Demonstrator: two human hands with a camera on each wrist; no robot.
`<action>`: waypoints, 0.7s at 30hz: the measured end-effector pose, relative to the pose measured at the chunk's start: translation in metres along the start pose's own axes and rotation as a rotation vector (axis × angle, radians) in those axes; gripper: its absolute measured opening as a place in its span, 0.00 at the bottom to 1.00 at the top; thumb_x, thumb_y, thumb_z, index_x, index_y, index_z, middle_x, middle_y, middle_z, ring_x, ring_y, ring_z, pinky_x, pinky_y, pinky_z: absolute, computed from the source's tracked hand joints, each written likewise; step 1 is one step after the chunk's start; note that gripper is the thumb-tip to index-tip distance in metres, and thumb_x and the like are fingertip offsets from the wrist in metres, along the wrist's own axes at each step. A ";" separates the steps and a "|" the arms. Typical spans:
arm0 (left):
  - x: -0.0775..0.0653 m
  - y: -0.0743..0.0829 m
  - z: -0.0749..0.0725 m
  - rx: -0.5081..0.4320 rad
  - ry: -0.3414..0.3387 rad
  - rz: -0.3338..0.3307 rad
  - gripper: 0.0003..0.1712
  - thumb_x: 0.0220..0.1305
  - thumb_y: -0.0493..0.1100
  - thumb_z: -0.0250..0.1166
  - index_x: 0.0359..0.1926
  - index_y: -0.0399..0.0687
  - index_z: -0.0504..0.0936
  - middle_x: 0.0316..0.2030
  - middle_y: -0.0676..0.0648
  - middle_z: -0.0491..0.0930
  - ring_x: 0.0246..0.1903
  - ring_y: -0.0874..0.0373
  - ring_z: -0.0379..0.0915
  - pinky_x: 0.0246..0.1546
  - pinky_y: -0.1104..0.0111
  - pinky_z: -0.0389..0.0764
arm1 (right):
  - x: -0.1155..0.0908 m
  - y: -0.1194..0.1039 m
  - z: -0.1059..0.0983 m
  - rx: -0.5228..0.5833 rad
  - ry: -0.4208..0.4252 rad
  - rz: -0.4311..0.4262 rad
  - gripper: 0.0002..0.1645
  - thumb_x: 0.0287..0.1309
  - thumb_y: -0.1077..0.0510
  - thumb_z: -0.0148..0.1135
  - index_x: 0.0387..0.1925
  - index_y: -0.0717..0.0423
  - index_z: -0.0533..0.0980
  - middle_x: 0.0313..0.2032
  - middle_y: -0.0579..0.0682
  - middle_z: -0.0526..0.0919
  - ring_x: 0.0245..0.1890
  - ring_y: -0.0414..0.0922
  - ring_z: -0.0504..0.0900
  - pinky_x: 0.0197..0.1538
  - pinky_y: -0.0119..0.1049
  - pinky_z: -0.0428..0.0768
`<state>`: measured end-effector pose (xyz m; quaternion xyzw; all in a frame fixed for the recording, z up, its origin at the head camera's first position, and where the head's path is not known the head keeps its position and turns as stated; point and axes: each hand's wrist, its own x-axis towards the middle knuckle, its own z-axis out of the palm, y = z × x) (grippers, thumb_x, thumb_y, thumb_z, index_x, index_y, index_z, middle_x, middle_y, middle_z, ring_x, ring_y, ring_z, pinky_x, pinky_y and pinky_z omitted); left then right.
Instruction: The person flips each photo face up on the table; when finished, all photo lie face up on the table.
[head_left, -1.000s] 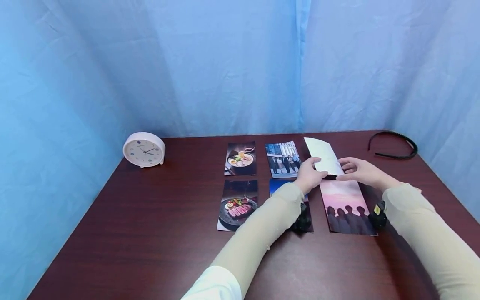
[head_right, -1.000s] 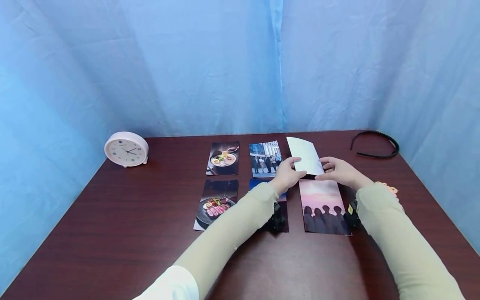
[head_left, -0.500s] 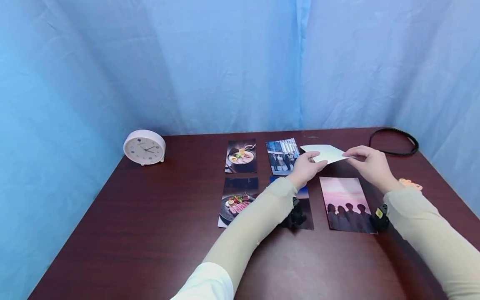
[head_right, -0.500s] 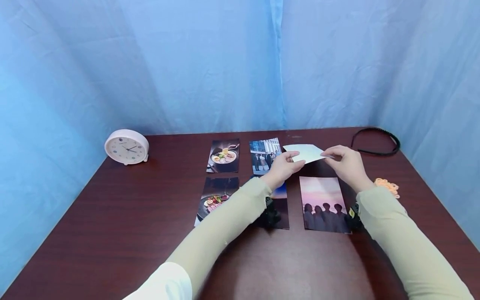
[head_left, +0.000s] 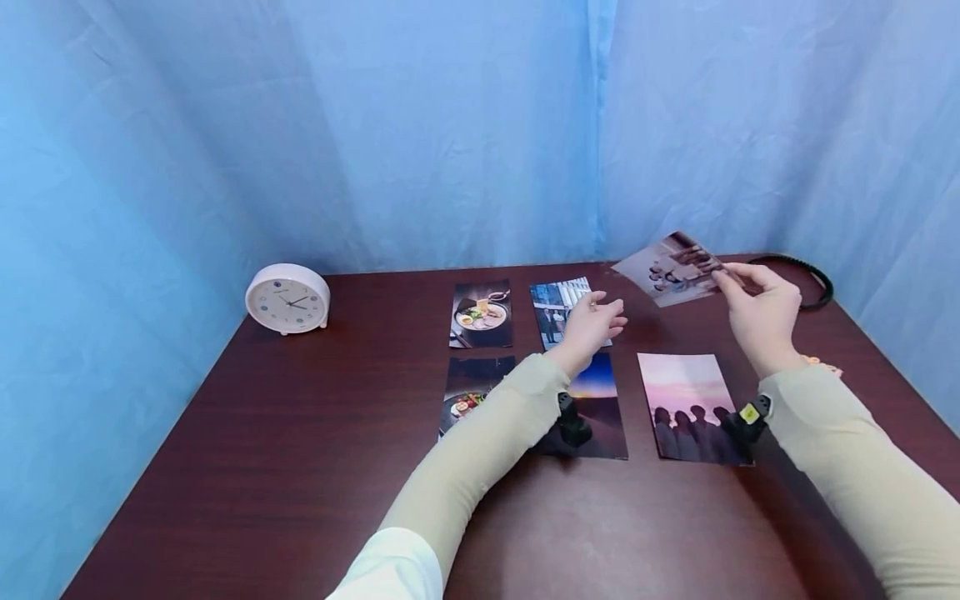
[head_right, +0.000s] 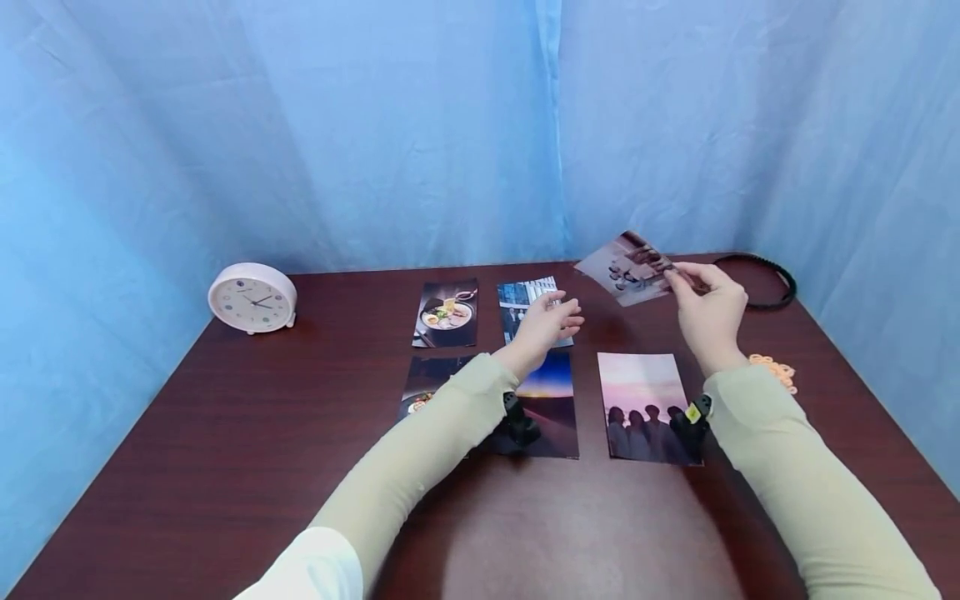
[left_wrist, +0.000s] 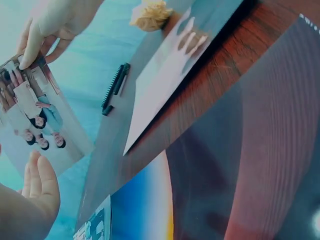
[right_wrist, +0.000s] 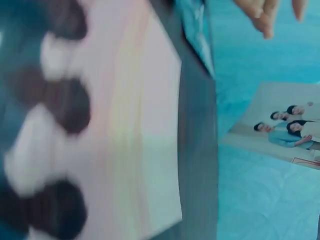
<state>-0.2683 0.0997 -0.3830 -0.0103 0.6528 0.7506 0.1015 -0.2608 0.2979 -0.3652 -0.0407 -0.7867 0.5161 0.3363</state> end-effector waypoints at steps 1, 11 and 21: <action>0.000 0.001 -0.001 -0.002 0.006 -0.006 0.26 0.67 0.43 0.59 0.63 0.40 0.66 0.49 0.40 0.78 0.46 0.49 0.80 0.51 0.62 0.79 | 0.001 -0.001 0.001 0.039 0.015 0.052 0.14 0.56 0.57 0.66 0.43 0.59 0.83 0.25 0.23 0.76 0.28 0.25 0.74 0.29 0.17 0.68; -0.003 0.004 -0.006 0.023 -0.006 -0.092 0.32 0.67 0.47 0.58 0.66 0.35 0.62 0.57 0.36 0.73 0.55 0.46 0.74 0.55 0.60 0.76 | -0.007 -0.026 0.023 0.937 0.127 0.549 0.06 0.48 0.72 0.67 0.26 0.59 0.81 0.23 0.47 0.81 0.24 0.36 0.79 0.24 0.30 0.82; 0.000 0.003 -0.010 -0.122 0.164 0.125 0.14 0.68 0.43 0.57 0.49 0.38 0.75 0.44 0.37 0.79 0.49 0.42 0.77 0.50 0.64 0.79 | -0.028 -0.037 0.044 1.051 -0.014 0.616 0.08 0.54 0.73 0.61 0.29 0.60 0.72 0.27 0.49 0.76 0.27 0.39 0.82 0.30 0.34 0.84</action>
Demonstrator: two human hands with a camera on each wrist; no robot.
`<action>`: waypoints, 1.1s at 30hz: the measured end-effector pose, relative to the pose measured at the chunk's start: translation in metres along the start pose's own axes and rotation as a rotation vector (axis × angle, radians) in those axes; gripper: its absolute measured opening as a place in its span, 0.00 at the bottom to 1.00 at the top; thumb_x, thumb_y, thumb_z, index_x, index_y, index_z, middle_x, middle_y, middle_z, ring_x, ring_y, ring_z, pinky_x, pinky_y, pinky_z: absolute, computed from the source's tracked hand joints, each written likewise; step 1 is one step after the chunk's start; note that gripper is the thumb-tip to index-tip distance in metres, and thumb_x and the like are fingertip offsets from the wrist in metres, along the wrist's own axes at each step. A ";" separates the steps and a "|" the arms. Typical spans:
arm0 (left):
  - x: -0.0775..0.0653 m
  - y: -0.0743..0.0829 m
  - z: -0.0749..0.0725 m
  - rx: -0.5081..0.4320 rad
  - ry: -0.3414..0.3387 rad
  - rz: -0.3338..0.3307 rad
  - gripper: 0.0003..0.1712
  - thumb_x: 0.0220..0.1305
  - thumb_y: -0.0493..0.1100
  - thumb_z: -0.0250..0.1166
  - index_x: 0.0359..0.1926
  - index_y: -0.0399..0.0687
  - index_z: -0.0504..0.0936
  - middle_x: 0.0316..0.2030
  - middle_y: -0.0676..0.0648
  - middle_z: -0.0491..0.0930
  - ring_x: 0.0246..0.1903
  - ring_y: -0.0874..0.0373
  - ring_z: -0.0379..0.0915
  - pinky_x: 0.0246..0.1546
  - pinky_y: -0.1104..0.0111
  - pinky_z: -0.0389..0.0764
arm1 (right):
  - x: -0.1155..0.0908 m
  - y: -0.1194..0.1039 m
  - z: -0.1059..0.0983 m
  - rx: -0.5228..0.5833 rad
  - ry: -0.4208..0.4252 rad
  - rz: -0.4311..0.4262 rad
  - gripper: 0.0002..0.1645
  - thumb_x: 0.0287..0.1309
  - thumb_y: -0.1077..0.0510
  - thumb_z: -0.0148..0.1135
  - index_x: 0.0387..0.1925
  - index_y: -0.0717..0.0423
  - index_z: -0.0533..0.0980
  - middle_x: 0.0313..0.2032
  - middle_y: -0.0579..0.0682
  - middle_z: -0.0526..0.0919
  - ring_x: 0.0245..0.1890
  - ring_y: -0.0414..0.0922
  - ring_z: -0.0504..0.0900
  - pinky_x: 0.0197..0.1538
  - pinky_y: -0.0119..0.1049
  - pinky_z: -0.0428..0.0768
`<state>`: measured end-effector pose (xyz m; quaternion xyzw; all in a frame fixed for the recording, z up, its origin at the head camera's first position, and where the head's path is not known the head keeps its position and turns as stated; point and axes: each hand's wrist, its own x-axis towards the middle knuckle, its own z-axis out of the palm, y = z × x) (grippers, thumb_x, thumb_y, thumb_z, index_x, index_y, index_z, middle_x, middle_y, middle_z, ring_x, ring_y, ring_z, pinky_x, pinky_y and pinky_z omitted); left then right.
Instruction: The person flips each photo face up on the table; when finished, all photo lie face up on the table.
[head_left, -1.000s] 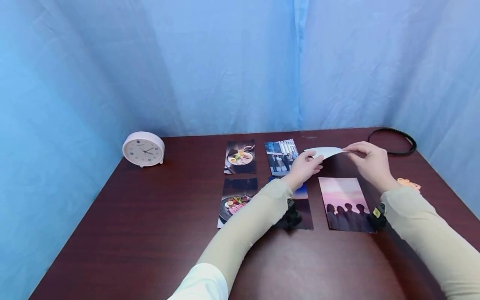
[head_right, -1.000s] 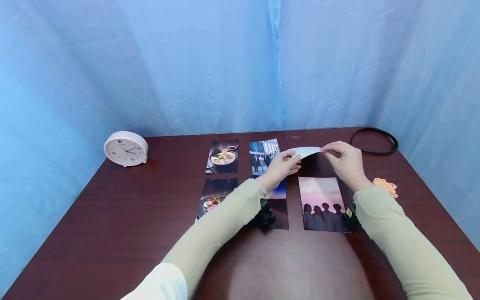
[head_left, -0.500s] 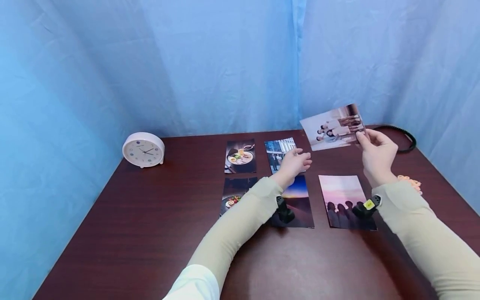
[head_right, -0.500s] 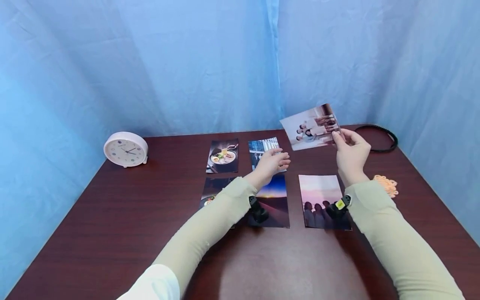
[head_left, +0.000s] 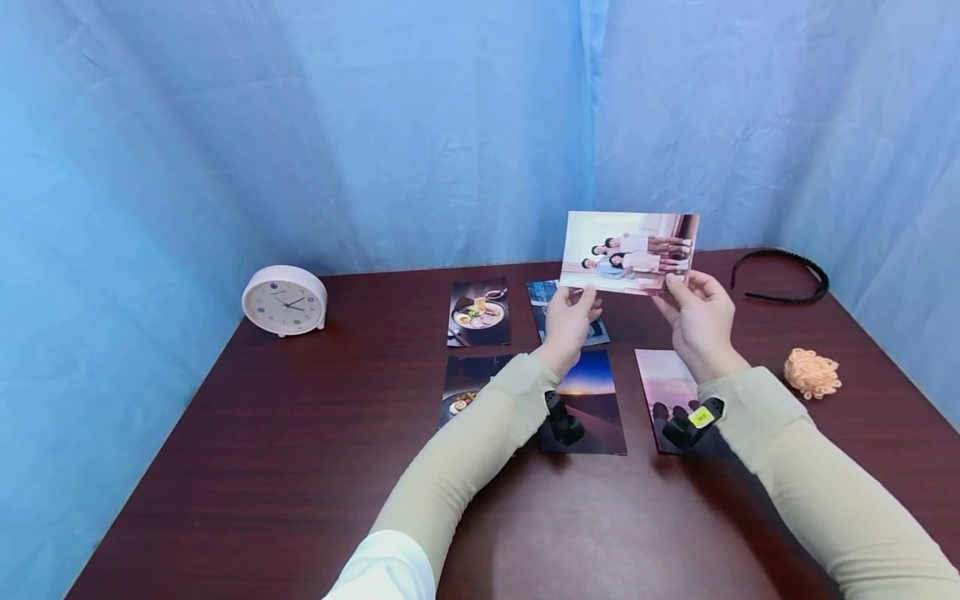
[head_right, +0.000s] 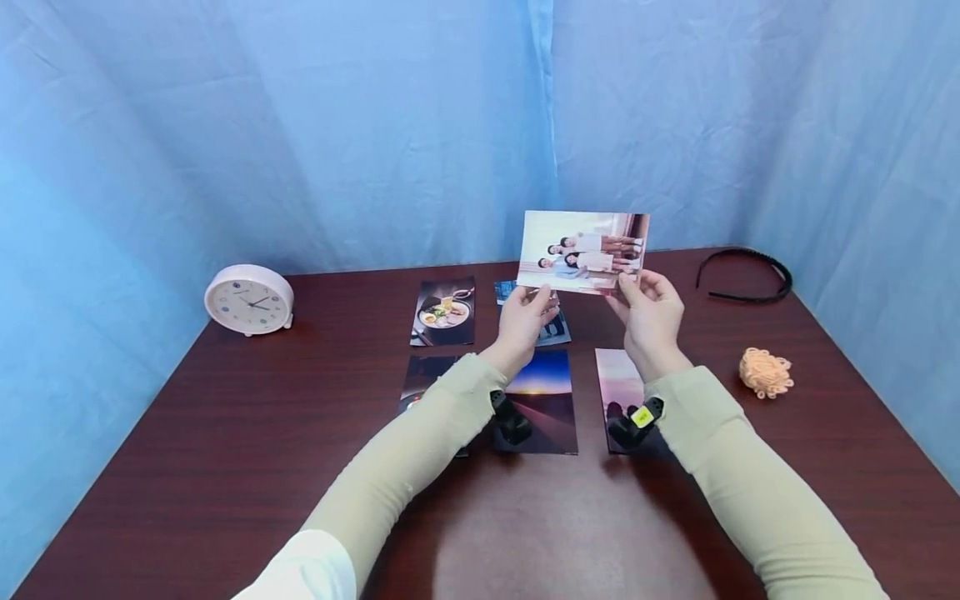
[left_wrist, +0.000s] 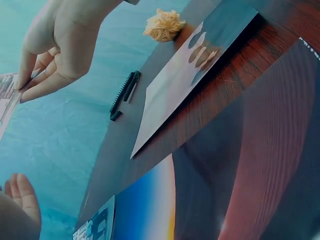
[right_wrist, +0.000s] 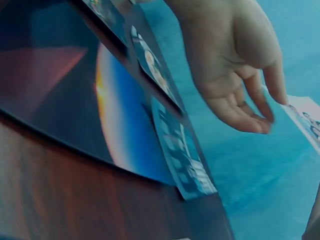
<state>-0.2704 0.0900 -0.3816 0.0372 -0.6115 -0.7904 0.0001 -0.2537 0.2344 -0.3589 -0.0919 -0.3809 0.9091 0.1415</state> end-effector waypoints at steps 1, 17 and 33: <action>0.000 0.000 -0.001 -0.012 0.016 0.010 0.13 0.67 0.42 0.58 0.48 0.37 0.75 0.42 0.37 0.80 0.48 0.43 0.78 0.48 0.64 0.80 | -0.002 0.002 0.000 -0.006 -0.013 0.013 0.08 0.55 0.73 0.61 0.29 0.60 0.71 0.28 0.49 0.76 0.28 0.39 0.82 0.31 0.34 0.84; 0.006 0.004 -0.014 -0.206 0.034 0.091 0.09 0.73 0.34 0.44 0.46 0.33 0.68 0.45 0.30 0.78 0.43 0.43 0.80 0.44 0.59 0.82 | -0.027 0.026 -0.010 -0.191 -0.230 0.111 0.07 0.56 0.66 0.63 0.36 0.55 0.74 0.31 0.45 0.81 0.31 0.37 0.84 0.39 0.28 0.82; 0.003 0.009 -0.062 0.193 -0.095 0.152 0.08 0.71 0.36 0.50 0.40 0.33 0.71 0.26 0.49 0.72 0.29 0.56 0.73 0.35 0.58 0.84 | -0.022 0.019 -0.022 -0.491 -0.422 0.119 0.09 0.64 0.58 0.57 0.45 0.51 0.69 0.34 0.41 0.77 0.28 0.35 0.80 0.34 0.27 0.80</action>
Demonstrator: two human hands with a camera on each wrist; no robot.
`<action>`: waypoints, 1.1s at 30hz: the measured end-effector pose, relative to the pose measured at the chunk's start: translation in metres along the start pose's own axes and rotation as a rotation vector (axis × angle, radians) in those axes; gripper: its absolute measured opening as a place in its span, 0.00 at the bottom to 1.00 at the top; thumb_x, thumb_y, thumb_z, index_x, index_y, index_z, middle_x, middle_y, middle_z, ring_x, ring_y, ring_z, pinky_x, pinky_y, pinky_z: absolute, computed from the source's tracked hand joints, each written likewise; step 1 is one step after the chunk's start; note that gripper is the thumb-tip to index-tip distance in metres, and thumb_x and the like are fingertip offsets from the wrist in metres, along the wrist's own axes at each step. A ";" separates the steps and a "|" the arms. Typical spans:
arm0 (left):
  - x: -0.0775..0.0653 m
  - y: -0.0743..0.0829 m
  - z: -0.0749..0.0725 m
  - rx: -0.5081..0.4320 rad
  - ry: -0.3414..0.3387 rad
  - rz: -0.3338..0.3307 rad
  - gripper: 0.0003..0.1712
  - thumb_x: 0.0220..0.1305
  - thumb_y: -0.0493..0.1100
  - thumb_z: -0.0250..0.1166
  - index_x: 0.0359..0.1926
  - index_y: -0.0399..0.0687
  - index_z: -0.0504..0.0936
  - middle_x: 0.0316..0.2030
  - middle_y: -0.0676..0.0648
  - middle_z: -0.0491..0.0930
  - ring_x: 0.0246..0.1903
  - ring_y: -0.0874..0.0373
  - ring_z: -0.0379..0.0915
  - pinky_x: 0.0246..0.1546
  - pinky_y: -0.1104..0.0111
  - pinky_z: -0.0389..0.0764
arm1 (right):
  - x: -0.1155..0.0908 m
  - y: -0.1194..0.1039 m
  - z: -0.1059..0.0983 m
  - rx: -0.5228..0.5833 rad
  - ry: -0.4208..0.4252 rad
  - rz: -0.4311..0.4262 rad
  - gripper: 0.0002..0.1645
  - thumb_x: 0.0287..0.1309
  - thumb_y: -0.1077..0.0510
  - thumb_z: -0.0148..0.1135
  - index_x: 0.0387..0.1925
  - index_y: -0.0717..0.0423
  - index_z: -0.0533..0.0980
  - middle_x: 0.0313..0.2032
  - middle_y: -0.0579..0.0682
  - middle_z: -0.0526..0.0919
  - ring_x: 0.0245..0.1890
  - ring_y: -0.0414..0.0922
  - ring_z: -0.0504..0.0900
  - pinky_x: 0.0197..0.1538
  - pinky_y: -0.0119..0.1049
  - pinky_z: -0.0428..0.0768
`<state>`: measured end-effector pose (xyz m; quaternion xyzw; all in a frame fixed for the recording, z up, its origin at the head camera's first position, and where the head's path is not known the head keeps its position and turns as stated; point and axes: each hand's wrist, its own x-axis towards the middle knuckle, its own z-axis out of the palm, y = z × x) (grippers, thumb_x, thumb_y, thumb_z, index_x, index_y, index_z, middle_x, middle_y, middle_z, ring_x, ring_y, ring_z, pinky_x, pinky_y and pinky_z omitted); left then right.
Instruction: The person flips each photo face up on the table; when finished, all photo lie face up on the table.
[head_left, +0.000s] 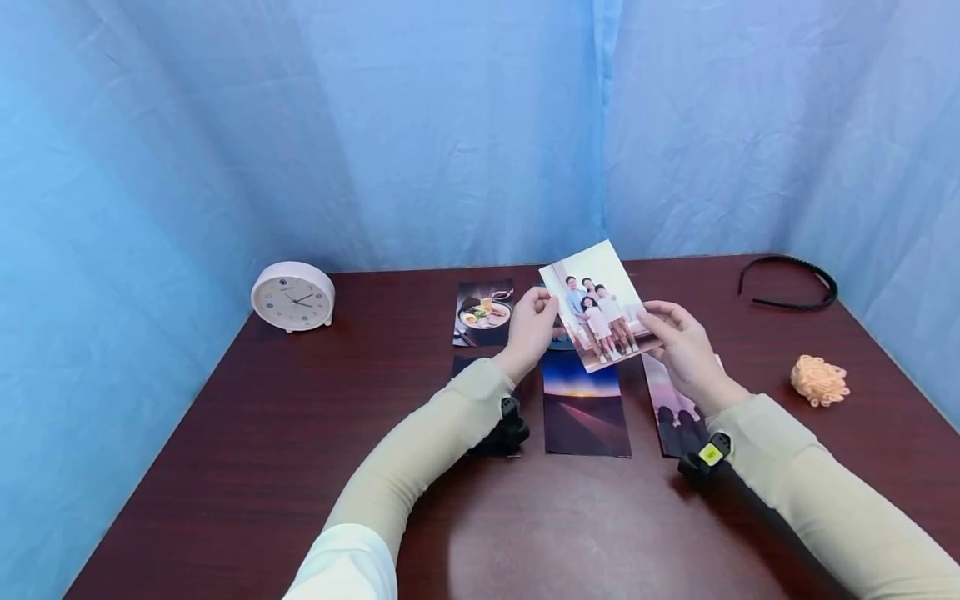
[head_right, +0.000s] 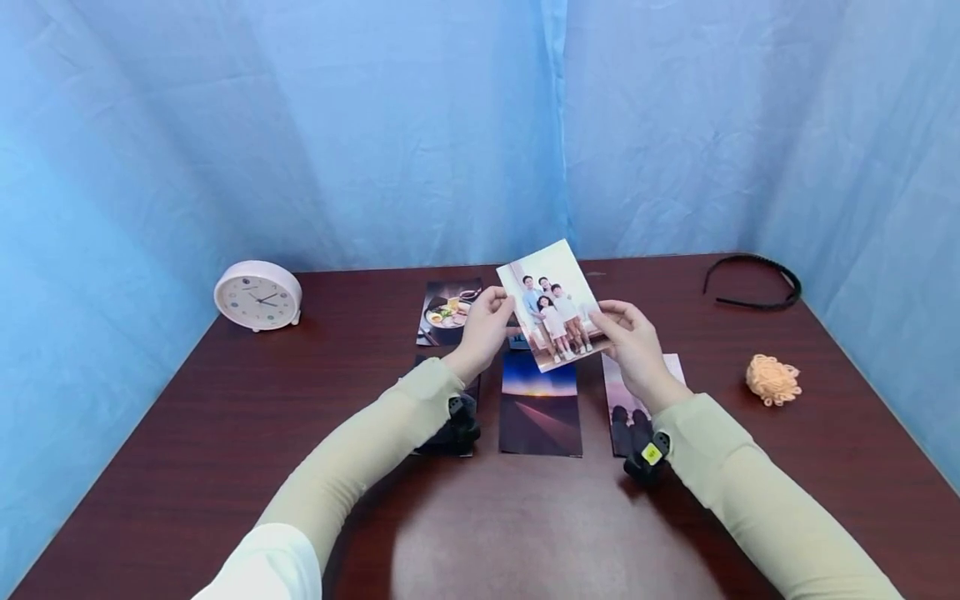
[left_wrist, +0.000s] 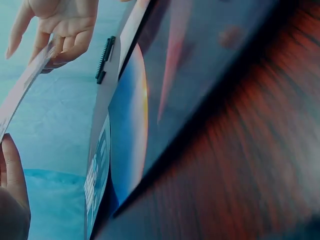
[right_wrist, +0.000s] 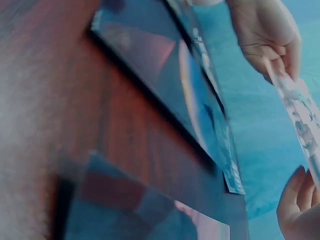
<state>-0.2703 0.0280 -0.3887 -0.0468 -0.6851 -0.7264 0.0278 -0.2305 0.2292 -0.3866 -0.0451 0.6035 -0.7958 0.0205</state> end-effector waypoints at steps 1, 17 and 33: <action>-0.001 0.001 -0.002 0.013 -0.011 0.004 0.08 0.71 0.36 0.50 0.40 0.33 0.71 0.26 0.49 0.71 0.29 0.56 0.72 0.36 0.57 0.84 | 0.000 0.001 0.001 -0.056 -0.020 0.012 0.09 0.65 0.58 0.56 0.45 0.51 0.68 0.34 0.40 0.78 0.28 0.34 0.80 0.34 0.26 0.80; -0.013 0.001 -0.007 -0.066 -0.125 -0.199 0.17 0.74 0.46 0.46 0.48 0.36 0.73 0.36 0.47 0.72 0.33 0.59 0.71 0.44 0.57 0.82 | 0.004 0.006 0.006 -0.321 -0.056 0.060 0.21 0.65 0.60 0.55 0.54 0.69 0.65 0.30 0.31 0.81 0.31 0.30 0.82 0.36 0.25 0.81; -0.026 0.004 0.017 -0.132 -0.115 -0.158 0.11 0.65 0.31 0.58 0.48 0.32 0.73 0.32 0.48 0.74 0.30 0.62 0.76 0.41 0.62 0.83 | 0.010 -0.003 0.001 -0.177 0.047 0.012 0.09 0.62 0.54 0.59 0.43 0.49 0.72 0.31 0.36 0.83 0.29 0.32 0.83 0.34 0.25 0.81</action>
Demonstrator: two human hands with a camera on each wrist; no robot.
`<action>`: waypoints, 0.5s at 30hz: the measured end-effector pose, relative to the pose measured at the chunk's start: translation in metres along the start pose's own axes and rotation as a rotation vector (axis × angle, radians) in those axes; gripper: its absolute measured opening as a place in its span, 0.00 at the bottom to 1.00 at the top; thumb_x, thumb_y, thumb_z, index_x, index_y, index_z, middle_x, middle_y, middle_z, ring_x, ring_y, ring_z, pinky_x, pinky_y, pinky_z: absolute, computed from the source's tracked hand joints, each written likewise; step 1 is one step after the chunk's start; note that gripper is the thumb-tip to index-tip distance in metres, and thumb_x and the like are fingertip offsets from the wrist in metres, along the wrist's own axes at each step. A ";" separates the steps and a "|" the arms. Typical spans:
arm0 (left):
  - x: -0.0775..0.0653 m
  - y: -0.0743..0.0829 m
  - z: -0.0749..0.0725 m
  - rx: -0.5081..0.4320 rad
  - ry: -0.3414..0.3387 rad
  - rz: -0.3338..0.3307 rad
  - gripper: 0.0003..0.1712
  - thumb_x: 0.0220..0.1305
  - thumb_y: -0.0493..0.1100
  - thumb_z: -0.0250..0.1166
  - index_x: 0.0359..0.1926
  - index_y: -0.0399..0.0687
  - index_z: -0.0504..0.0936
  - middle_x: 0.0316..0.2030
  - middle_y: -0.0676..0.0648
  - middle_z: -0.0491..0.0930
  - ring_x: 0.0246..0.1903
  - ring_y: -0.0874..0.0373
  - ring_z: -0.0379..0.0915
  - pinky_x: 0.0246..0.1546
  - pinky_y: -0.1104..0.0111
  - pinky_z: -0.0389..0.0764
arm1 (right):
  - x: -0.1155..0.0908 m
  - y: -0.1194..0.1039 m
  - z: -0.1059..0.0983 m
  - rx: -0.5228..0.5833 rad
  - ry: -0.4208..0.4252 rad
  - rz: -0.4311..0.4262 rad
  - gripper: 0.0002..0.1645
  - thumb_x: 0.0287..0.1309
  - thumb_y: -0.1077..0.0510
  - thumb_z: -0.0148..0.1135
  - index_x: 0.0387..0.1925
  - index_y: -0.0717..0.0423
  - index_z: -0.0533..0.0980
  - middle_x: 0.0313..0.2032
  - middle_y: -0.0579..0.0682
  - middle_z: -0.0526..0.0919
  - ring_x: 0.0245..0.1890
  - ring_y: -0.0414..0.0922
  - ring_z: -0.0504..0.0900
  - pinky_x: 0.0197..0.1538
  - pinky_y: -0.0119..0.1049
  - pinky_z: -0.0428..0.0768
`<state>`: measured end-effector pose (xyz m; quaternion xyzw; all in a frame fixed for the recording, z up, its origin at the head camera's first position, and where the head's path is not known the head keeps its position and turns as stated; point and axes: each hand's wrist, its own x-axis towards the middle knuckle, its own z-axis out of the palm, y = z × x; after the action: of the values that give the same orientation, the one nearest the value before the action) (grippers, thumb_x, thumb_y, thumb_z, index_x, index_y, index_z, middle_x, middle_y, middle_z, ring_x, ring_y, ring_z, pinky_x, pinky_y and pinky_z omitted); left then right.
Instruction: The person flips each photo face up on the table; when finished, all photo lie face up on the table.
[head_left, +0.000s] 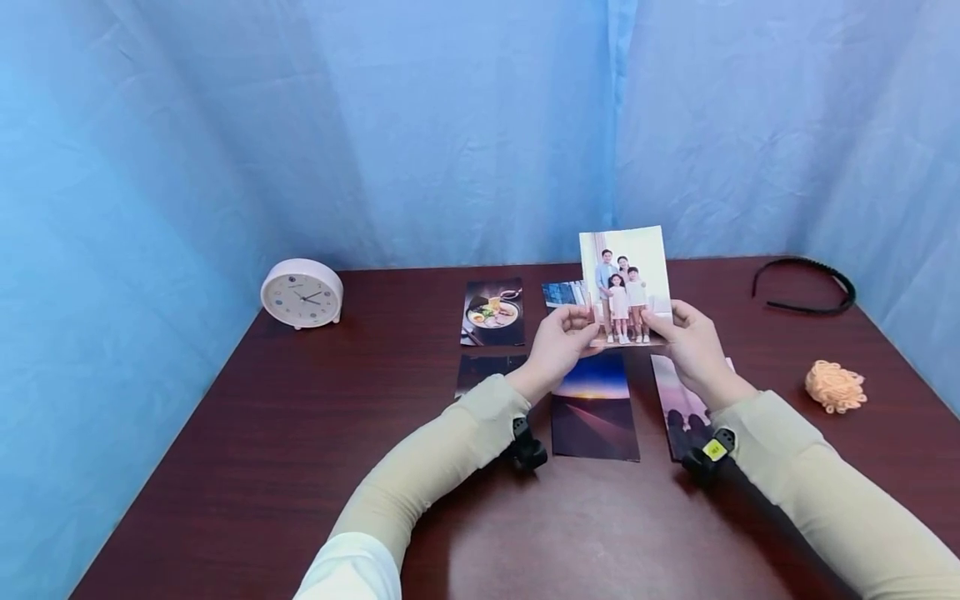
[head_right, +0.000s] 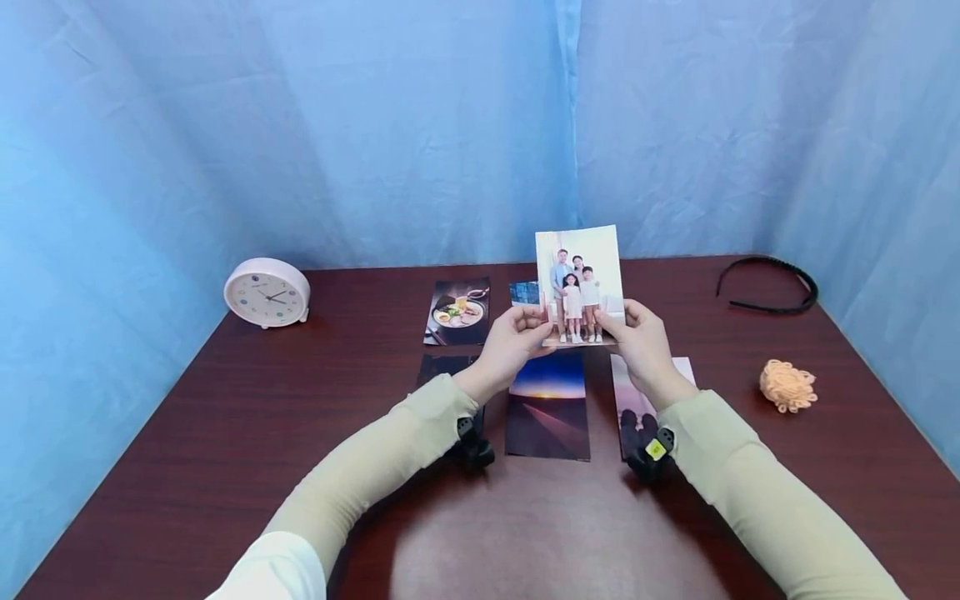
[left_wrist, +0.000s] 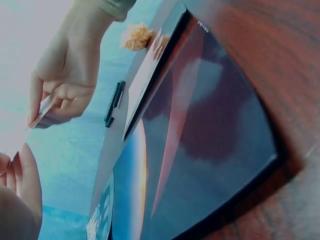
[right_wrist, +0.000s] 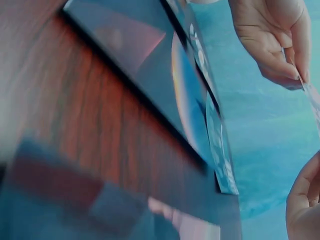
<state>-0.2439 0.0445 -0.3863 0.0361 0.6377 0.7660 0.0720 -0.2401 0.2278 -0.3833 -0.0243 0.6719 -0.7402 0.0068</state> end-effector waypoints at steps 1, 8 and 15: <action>0.002 -0.001 0.001 -0.004 0.011 0.012 0.11 0.65 0.30 0.58 0.47 0.32 0.73 0.32 0.49 0.74 0.30 0.62 0.75 0.40 0.63 0.83 | 0.000 0.000 -0.003 0.000 -0.002 -0.001 0.09 0.62 0.55 0.60 0.43 0.49 0.72 0.31 0.36 0.83 0.28 0.32 0.83 0.34 0.25 0.81; 0.010 -0.005 0.004 -0.012 0.036 0.044 0.10 0.64 0.29 0.57 0.47 0.30 0.73 0.29 0.50 0.73 0.31 0.55 0.77 0.39 0.62 0.84 | 0.000 -0.002 -0.030 -0.169 -0.079 0.006 0.11 0.63 0.58 0.59 0.44 0.53 0.68 0.29 0.36 0.80 0.30 0.30 0.82 0.36 0.25 0.81; 0.017 -0.002 0.015 -0.042 0.037 -0.007 0.13 0.66 0.31 0.56 0.51 0.34 0.75 0.29 0.50 0.73 0.30 0.56 0.78 0.41 0.61 0.83 | 0.000 -0.006 -0.043 -0.319 -0.112 0.010 0.11 0.64 0.59 0.56 0.44 0.62 0.68 0.28 0.32 0.80 0.29 0.29 0.80 0.36 0.24 0.81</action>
<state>-0.2586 0.0625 -0.3860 0.0181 0.6227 0.7797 0.0636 -0.2424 0.2715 -0.3817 -0.0629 0.7796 -0.6215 0.0442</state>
